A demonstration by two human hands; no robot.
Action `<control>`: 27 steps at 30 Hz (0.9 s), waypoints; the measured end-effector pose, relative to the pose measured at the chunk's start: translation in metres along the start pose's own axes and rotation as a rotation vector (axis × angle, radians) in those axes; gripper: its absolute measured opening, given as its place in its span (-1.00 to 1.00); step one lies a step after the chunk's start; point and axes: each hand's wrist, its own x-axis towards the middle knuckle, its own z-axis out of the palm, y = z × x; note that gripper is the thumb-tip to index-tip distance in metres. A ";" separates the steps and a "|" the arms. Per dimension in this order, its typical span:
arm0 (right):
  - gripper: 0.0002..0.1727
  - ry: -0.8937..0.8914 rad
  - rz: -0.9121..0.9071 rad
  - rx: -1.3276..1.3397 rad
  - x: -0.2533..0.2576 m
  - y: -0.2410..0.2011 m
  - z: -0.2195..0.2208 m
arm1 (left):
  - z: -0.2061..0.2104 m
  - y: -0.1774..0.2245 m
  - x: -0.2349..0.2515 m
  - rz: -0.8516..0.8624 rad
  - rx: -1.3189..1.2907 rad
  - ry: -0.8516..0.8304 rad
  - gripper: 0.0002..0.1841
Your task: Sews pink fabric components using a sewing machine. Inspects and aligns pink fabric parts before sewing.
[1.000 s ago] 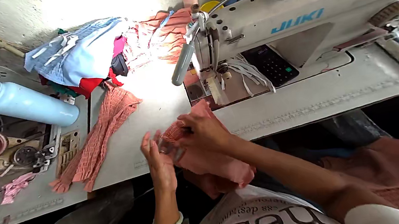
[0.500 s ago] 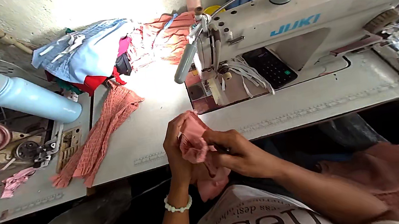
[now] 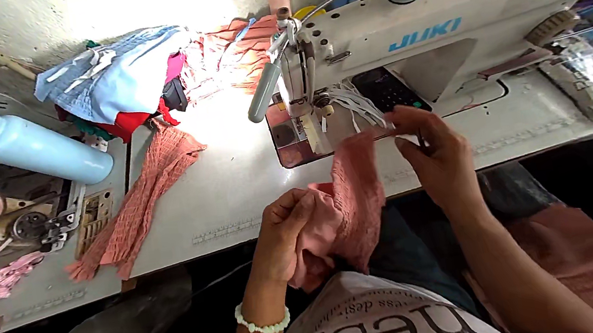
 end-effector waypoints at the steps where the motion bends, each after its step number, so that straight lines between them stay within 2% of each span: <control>1: -0.55 0.006 -0.124 -0.069 -0.001 -0.004 0.001 | 0.003 -0.001 0.002 0.001 0.001 0.022 -0.80; 2: -0.58 -0.022 -0.241 -0.079 -0.001 -0.010 0.003 | 0.006 -0.003 0.003 0.004 0.001 0.038 -0.79; 4: -0.65 -0.216 -0.418 0.003 -0.001 -0.025 0.011 | 0.008 -0.005 0.002 0.022 0.004 0.040 -0.80; 6: -0.63 -0.440 -0.479 0.111 0.004 -0.028 0.024 | 0.008 -0.006 0.002 0.071 0.034 0.045 -0.81; 7: -0.67 -0.495 -0.483 0.153 0.006 -0.027 0.029 | 0.007 -0.006 0.001 0.105 0.061 0.068 -0.81; 11: -0.83 -0.436 -0.526 0.152 0.008 -0.024 0.028 | 0.003 -0.010 -0.011 0.183 0.136 0.272 -0.80; 13: -0.84 -0.397 -0.546 0.138 0.006 -0.026 0.030 | 0.004 -0.012 -0.016 0.187 0.194 0.313 -0.80; 15: -0.83 -0.400 -0.539 0.126 0.004 -0.028 0.032 | 0.001 -0.012 -0.015 0.247 0.375 0.307 -0.90; 16: -0.83 -0.412 -0.529 0.124 0.003 -0.028 0.032 | -0.002 -0.010 -0.014 0.280 0.473 0.264 -0.86; 18: -0.83 -0.433 -0.520 0.139 0.002 -0.029 0.031 | -0.008 -0.005 -0.013 0.319 0.676 0.133 -0.52; 19: -0.83 -0.448 -0.524 0.147 0.001 -0.030 0.030 | -0.008 -0.001 -0.011 0.338 0.775 0.071 -0.46; 20: -0.83 -0.467 -0.532 0.147 0.000 -0.031 0.030 | -0.008 0.001 -0.009 0.374 0.857 0.012 -0.47; 22: -0.83 -0.501 -0.552 0.107 -0.002 -0.033 0.029 | -0.007 0.003 -0.005 0.443 0.952 -0.052 -0.62; 24: -0.85 -0.529 -0.570 -0.034 -0.001 -0.033 0.023 | -0.011 0.006 -0.004 0.477 1.014 -0.032 -0.75; 27: -0.87 -0.545 -0.552 -0.256 0.008 -0.025 0.004 | -0.030 0.024 -0.018 0.500 1.104 0.087 -0.78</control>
